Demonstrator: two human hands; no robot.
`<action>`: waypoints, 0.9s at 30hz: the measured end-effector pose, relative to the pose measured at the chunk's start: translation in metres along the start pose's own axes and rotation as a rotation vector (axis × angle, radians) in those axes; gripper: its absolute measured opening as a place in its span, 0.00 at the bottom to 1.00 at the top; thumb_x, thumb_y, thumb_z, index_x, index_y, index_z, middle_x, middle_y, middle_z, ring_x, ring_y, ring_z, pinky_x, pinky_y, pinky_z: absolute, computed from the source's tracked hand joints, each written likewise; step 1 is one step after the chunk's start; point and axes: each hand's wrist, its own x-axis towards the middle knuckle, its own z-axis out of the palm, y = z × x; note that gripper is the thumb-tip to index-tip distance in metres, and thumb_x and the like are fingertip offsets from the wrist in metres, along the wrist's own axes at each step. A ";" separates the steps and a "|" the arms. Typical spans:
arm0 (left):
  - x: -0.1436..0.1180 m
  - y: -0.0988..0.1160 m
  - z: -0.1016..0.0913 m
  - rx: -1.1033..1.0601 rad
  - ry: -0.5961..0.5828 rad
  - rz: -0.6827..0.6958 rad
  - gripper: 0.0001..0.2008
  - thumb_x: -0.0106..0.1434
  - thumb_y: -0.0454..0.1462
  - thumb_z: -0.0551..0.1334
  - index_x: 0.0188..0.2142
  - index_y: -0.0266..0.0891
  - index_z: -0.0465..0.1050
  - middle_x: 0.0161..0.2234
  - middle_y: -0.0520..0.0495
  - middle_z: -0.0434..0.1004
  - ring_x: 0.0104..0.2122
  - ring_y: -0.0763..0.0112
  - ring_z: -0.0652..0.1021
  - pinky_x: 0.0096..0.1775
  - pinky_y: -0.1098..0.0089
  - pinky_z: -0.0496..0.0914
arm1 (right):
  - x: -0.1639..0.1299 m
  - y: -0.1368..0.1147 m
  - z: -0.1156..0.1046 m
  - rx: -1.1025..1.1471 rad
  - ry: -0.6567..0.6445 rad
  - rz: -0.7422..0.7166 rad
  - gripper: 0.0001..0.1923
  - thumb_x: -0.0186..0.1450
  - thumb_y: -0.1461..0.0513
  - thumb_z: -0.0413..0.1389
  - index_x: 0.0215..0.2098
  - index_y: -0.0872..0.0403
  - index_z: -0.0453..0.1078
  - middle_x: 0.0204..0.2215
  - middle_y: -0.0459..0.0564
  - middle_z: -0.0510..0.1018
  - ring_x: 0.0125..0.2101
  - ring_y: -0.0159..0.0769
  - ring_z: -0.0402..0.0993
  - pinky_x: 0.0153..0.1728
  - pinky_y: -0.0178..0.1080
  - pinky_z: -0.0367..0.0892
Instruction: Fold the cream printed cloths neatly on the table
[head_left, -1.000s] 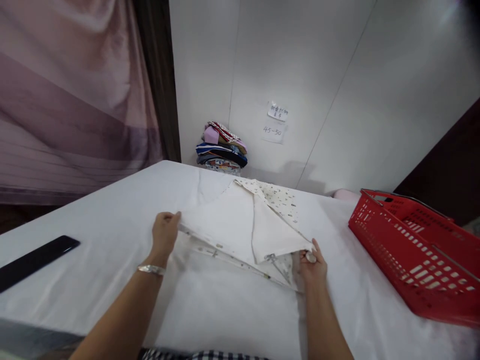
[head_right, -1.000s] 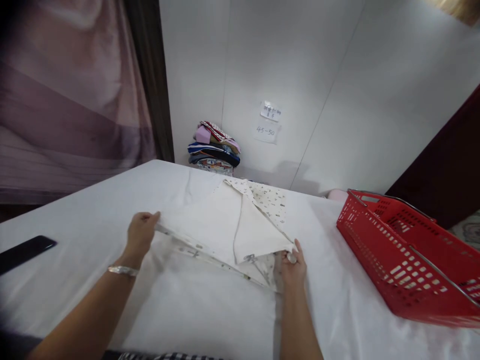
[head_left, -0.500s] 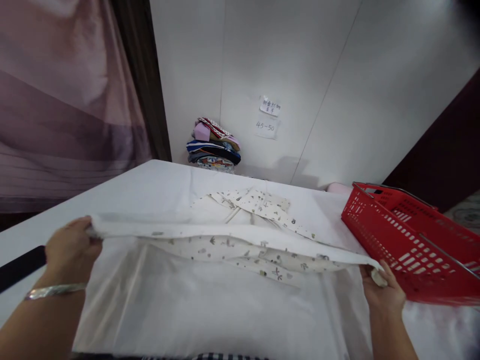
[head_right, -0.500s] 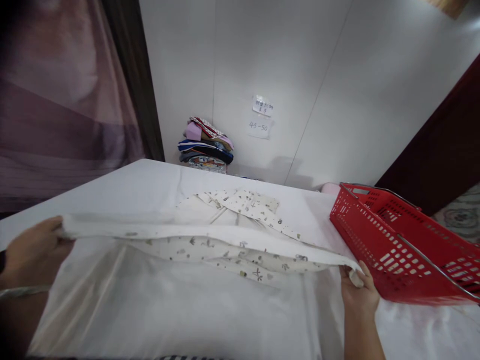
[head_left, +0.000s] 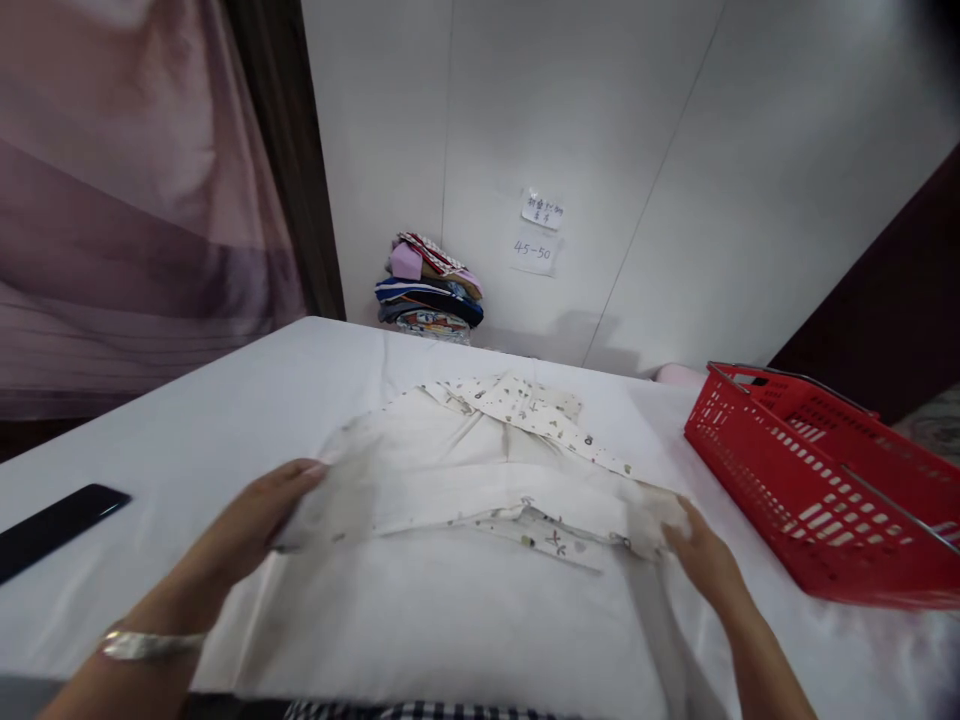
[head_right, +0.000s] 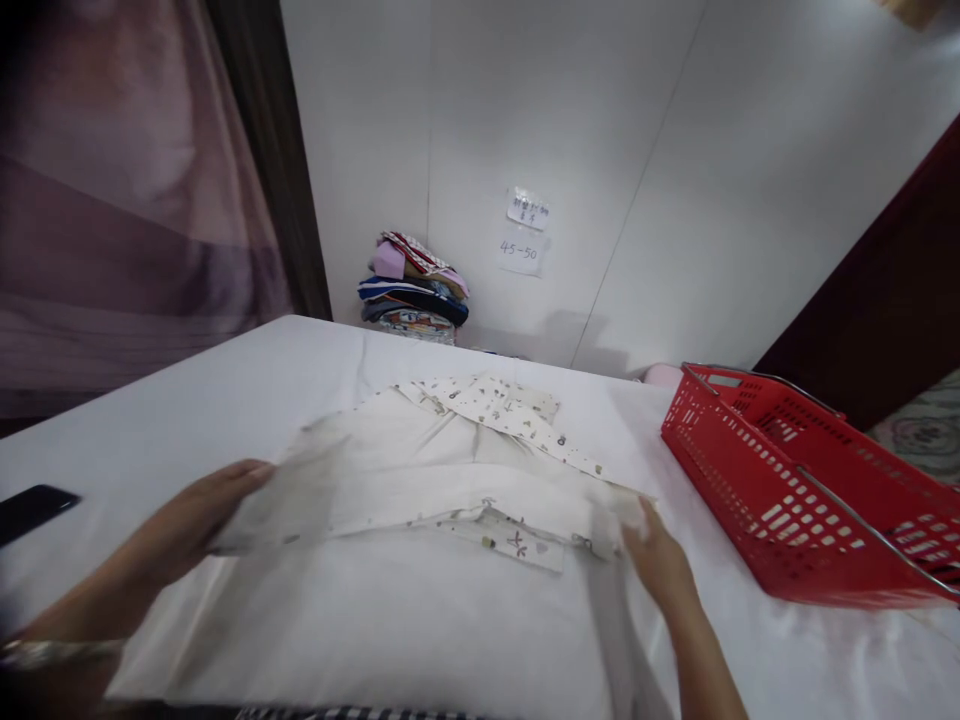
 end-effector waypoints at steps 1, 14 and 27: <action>-0.006 0.002 0.020 -0.003 -0.109 0.029 0.18 0.52 0.52 0.62 0.33 0.41 0.69 0.23 0.56 0.72 0.23 0.74 0.70 0.24 0.74 0.64 | -0.009 -0.008 0.013 -0.127 0.001 -0.096 0.27 0.47 0.54 0.64 0.45 0.53 0.73 0.34 0.55 0.78 0.39 0.50 0.74 0.40 0.51 0.70; -0.066 -0.010 0.191 0.147 -1.077 0.342 0.13 0.60 0.40 0.58 0.43 0.40 0.71 0.35 0.49 0.75 0.33 0.70 0.74 0.36 0.69 0.68 | -0.132 -0.066 0.110 0.594 -0.965 0.207 0.31 0.53 0.56 0.64 0.54 0.54 0.68 0.36 0.49 0.79 0.41 0.42 0.74 0.47 0.44 0.64; 0.064 -0.012 0.179 0.895 -0.461 1.050 0.28 0.52 0.24 0.53 0.52 0.43 0.66 0.54 0.46 0.70 0.55 0.63 0.67 0.56 0.58 0.61 | -0.130 -0.101 0.005 0.472 -0.822 0.103 0.04 0.47 0.61 0.58 0.18 0.53 0.72 0.19 0.47 0.72 0.21 0.32 0.66 0.22 0.32 0.60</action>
